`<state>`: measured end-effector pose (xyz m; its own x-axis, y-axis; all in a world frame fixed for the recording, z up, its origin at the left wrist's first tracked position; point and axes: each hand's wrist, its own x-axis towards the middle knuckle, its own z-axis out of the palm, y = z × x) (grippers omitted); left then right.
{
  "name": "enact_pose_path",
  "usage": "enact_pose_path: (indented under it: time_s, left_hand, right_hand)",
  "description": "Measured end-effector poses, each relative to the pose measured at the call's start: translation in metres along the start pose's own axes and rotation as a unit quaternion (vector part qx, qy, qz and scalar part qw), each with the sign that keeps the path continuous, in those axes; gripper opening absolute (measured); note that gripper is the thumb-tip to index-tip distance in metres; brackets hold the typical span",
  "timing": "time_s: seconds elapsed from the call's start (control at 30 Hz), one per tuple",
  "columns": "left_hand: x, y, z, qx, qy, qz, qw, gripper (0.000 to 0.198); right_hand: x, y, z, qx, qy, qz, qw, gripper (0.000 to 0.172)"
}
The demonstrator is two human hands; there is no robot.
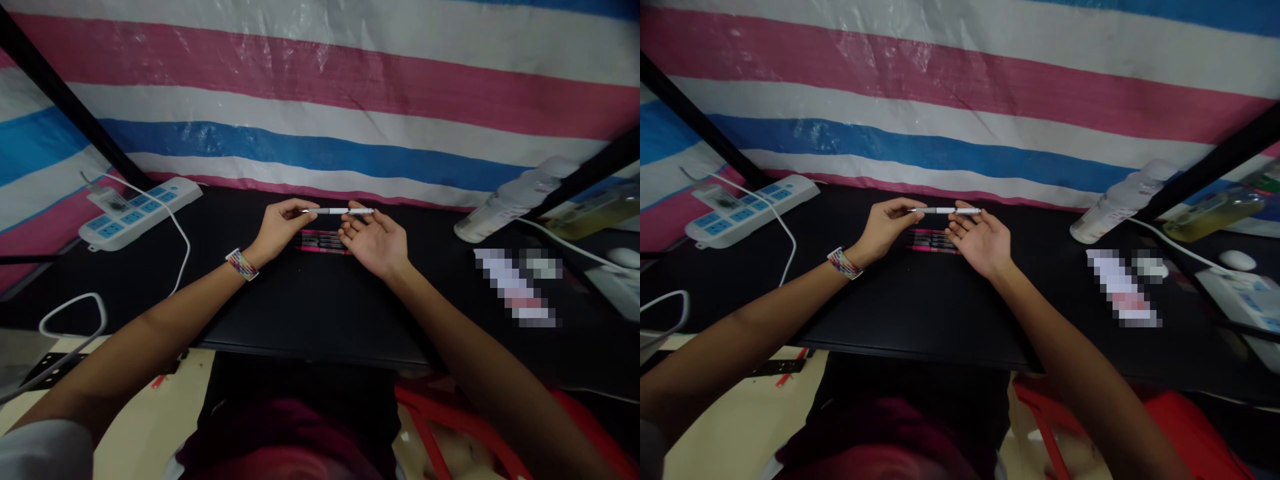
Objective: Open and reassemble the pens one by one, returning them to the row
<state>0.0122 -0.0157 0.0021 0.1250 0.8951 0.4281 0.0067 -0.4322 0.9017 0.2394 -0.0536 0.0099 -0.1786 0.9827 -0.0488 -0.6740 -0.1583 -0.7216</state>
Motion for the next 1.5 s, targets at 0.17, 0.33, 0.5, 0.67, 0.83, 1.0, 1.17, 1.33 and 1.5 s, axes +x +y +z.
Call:
enact_pose_path:
  time_s: [0.17, 0.33, 0.5, 0.67, 0.83, 1.0, 1.17, 1.33, 1.5]
  left_hand:
    - [0.0007, -0.0002, -0.0006, -0.002, 0.001, -0.002, 1.000, 0.026]
    - [0.0016, -0.0016, -0.0015, -0.006, 0.000, 0.010, 1.000, 0.024]
    - [0.0008, -0.0019, -0.0007, -0.001, 0.005, 0.000, 1.000, 0.024]
    - [0.0011, -0.0017, -0.0006, -0.003, 0.006, -0.001, 1.000, 0.024]
    - [0.0012, -0.0034, -0.0010, 0.001, 0.003, -0.001, 1.000, 0.025]
    - [0.0015, -0.0040, -0.0012, -0.006, 0.005, -0.003, 1.000, 0.026]
    - [0.0018, -0.0026, -0.0013, 0.001, 0.001, -0.006, 1.000, 0.027]
    - [0.0018, -0.0032, -0.0014, 0.003, -0.001, -0.011, 1.000, 0.022]
    - [0.0016, -0.0034, -0.0014, 0.002, -0.003, -0.011, 1.000, 0.022]
  right_hand:
    - [-0.0008, 0.0005, 0.0003, 0.000, -0.007, 0.001, 1.000, 0.037]
    - [-0.0033, -0.0025, 0.0028, -0.014, -0.009, 0.000, 1.000, 0.043]
    - [0.0007, -0.0020, -0.0013, -0.038, 0.016, -0.029, 0.999, 0.033]
    - [0.0016, -0.0011, -0.0014, -0.021, 0.022, -0.030, 0.999, 0.034]
    - [0.0009, -0.0013, -0.0019, -0.025, 0.015, -0.032, 0.999, 0.035]
    - [0.0011, -0.0012, -0.0032, -0.007, 0.020, -0.025, 0.999, 0.030]
    - [-0.0002, -0.0023, -0.0012, -0.009, 0.017, -0.033, 0.999, 0.041]
    - [0.0008, -0.0013, -0.0028, -0.057, 0.025, -0.050, 0.997, 0.034]
    - [0.0009, -0.0020, -0.0034, -0.053, 0.018, -0.046, 0.997, 0.032]
